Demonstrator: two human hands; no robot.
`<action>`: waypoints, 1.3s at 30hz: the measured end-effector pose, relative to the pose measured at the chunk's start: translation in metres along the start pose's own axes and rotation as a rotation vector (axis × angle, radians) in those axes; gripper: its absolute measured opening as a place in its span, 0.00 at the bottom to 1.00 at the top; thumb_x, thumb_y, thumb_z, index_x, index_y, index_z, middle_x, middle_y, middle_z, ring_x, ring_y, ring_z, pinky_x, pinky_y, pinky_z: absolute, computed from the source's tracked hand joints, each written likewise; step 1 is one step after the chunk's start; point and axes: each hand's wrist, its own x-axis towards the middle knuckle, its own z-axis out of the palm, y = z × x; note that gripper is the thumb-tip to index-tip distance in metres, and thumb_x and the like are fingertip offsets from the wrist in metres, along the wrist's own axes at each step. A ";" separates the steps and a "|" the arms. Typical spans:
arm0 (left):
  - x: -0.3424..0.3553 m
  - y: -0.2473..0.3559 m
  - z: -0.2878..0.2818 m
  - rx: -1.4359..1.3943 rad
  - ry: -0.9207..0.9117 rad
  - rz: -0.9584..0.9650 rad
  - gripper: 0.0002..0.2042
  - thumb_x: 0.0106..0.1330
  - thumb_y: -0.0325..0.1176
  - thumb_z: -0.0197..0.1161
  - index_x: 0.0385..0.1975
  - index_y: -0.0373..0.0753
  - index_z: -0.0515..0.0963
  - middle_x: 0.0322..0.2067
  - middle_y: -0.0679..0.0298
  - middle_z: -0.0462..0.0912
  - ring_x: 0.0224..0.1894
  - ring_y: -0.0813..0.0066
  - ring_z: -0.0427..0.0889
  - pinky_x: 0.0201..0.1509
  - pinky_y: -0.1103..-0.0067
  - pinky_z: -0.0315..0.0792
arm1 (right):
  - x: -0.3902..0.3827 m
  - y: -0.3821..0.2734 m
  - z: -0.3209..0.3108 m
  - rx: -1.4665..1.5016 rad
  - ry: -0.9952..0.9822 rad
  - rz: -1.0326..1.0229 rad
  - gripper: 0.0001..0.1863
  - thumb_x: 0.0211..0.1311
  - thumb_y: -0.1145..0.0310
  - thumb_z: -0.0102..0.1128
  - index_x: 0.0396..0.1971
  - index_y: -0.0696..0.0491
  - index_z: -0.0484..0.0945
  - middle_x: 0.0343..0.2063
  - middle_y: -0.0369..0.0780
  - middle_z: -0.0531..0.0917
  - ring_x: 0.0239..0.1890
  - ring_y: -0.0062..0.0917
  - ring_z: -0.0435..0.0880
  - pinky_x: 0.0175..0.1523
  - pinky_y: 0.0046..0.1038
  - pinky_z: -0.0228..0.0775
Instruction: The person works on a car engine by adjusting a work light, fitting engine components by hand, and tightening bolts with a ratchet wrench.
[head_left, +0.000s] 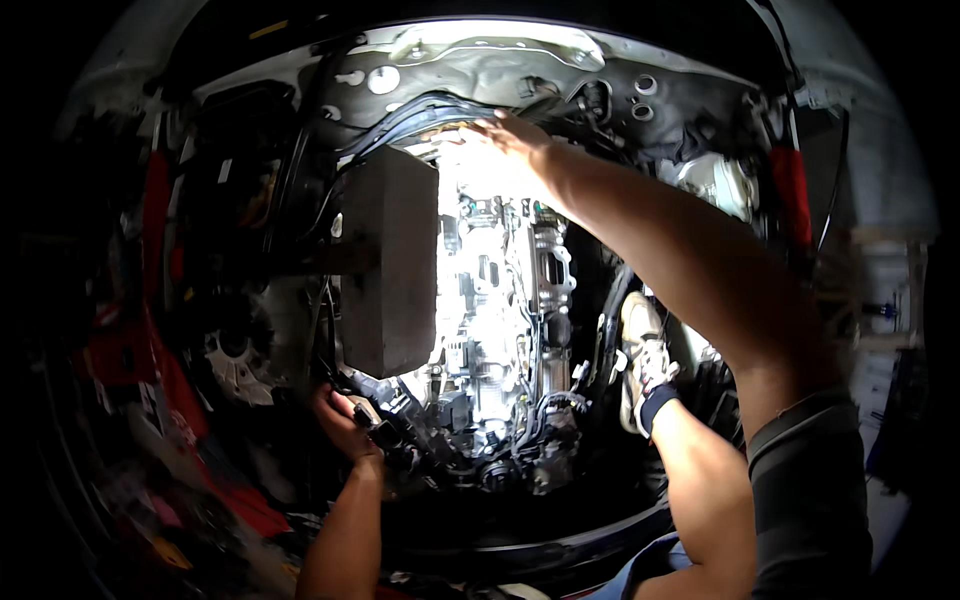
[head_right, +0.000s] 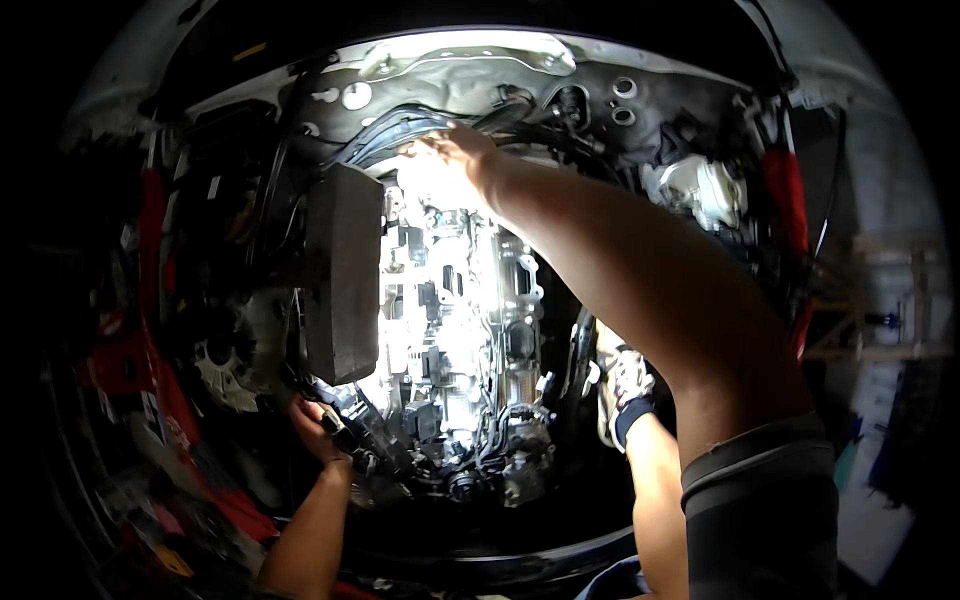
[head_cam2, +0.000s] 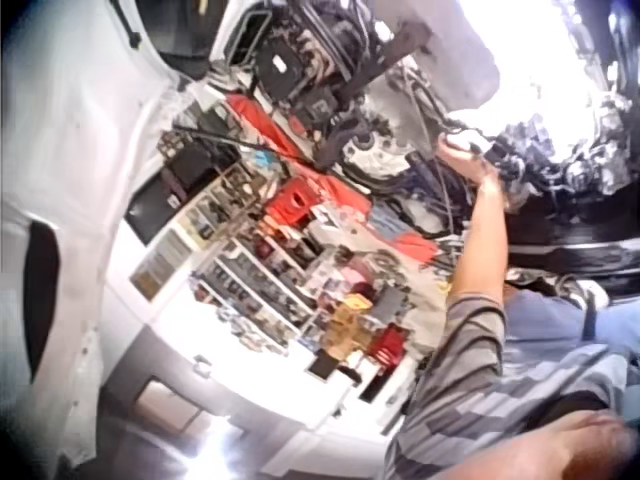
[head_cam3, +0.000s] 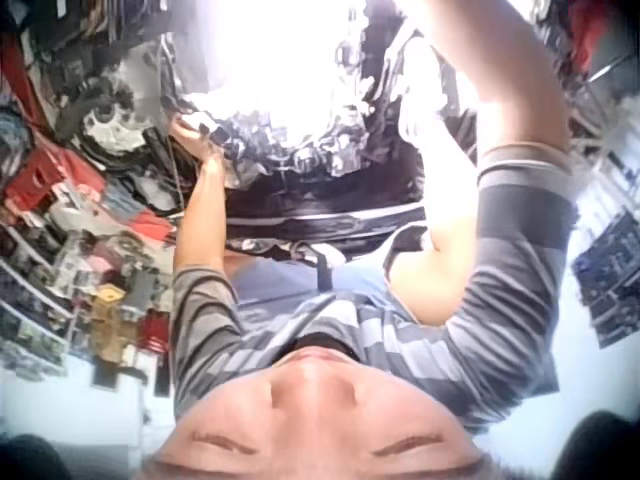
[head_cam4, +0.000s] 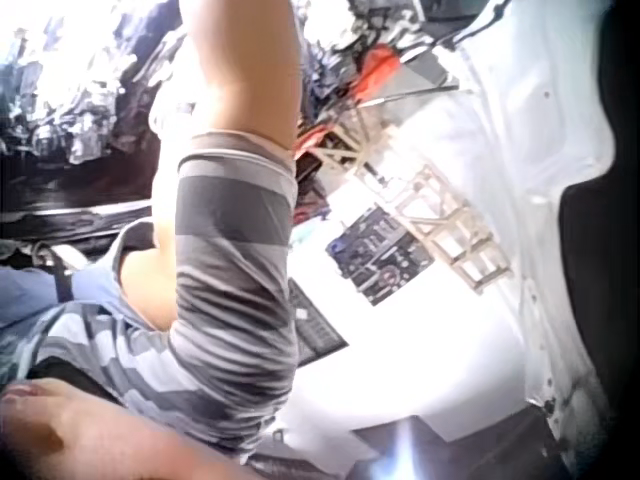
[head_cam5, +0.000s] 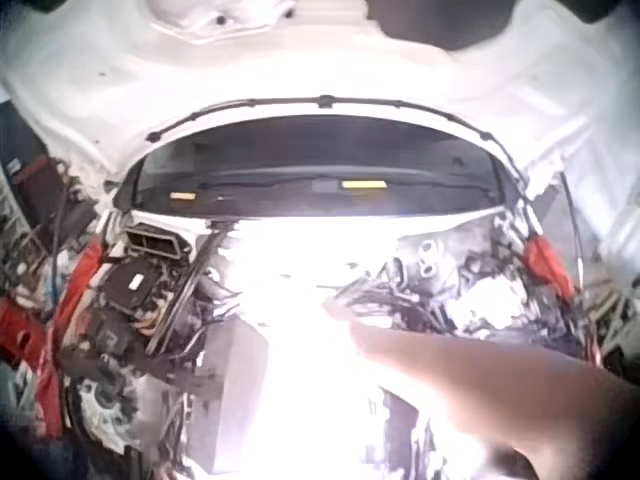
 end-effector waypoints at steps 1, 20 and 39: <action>0.020 -0.013 0.006 0.001 0.017 0.017 0.18 0.75 0.37 0.49 0.55 0.29 0.71 0.50 0.44 0.77 0.51 0.49 0.77 0.59 0.64 0.69 | -0.008 0.004 -0.008 -0.214 -0.138 -0.028 0.36 0.76 0.46 0.37 0.76 0.47 0.47 0.77 0.44 0.47 0.78 0.36 0.46 0.79 0.49 0.32; 0.010 0.013 0.009 -0.068 -0.054 -0.033 0.23 0.74 0.46 0.47 0.58 0.33 0.73 0.48 0.45 0.82 0.48 0.49 0.82 0.53 0.64 0.73 | 0.006 -0.049 0.043 1.512 0.643 0.372 0.20 0.70 0.49 0.54 0.40 0.54 0.77 0.26 0.43 0.84 0.25 0.27 0.82 0.32 0.31 0.77; 0.009 0.015 0.005 -0.100 -0.079 -0.070 0.24 0.75 0.41 0.47 0.60 0.28 0.69 0.54 0.41 0.78 0.55 0.49 0.78 0.62 0.66 0.68 | -0.004 -0.043 0.012 1.645 0.603 0.386 0.17 0.68 0.54 0.59 0.39 0.53 0.84 0.25 0.36 0.86 0.26 0.20 0.81 0.36 0.28 0.76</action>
